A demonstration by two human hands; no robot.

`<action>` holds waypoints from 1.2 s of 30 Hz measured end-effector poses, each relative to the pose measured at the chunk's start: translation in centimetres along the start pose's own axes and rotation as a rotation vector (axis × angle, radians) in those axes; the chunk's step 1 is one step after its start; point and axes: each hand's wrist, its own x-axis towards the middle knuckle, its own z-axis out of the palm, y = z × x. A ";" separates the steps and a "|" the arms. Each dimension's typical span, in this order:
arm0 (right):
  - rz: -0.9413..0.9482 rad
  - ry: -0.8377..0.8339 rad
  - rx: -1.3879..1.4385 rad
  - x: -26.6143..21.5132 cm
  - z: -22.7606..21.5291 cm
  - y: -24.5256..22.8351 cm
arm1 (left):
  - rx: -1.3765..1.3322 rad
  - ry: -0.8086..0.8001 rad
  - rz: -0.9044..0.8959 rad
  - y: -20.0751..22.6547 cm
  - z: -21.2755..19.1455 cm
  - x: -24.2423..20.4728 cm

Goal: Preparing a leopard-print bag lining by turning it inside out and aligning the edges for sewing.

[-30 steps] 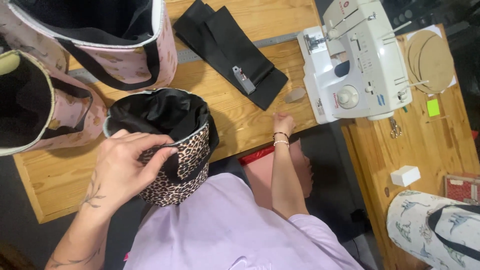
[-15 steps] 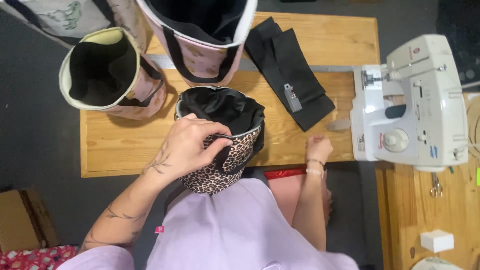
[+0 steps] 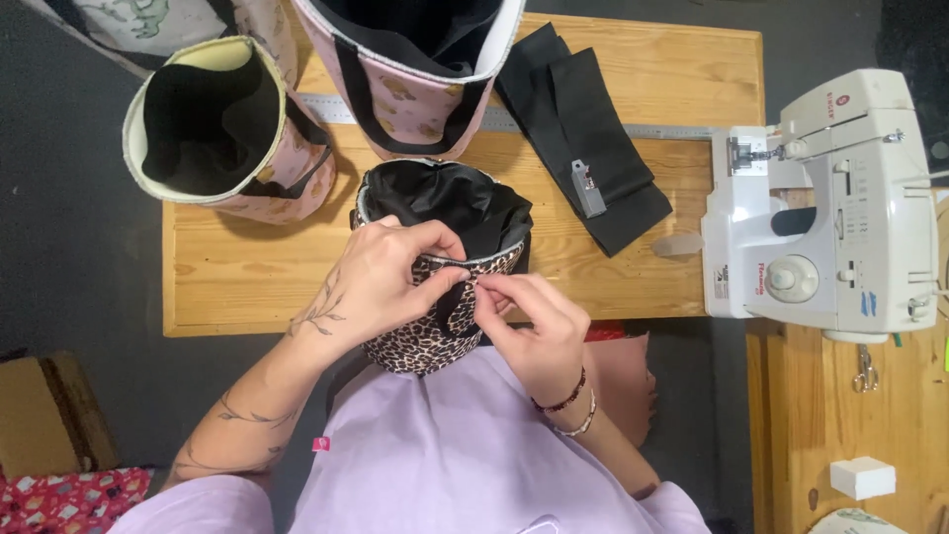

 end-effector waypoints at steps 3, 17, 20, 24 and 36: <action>-0.027 0.002 -0.014 0.0 0.2 0.1 | 0.009 0.011 0.004 -0.2 -0.2 -0.2; -0.209 0.033 -0.165 0.8 0.3 -0.7 | -0.011 0.016 0.119 0.2 0.0 0.0; -0.308 0.033 -0.109 1.4 0.3 0.2 | -0.040 0.004 0.127 0.4 -0.3 -0.1; -0.213 -0.075 0.114 2.2 0.6 2.1 | -0.084 -0.044 0.100 0.6 -0.7 0.1; 0.102 -0.224 0.104 2.6 0.9 3.1 | -0.133 -0.127 0.068 0.8 -1.8 -0.1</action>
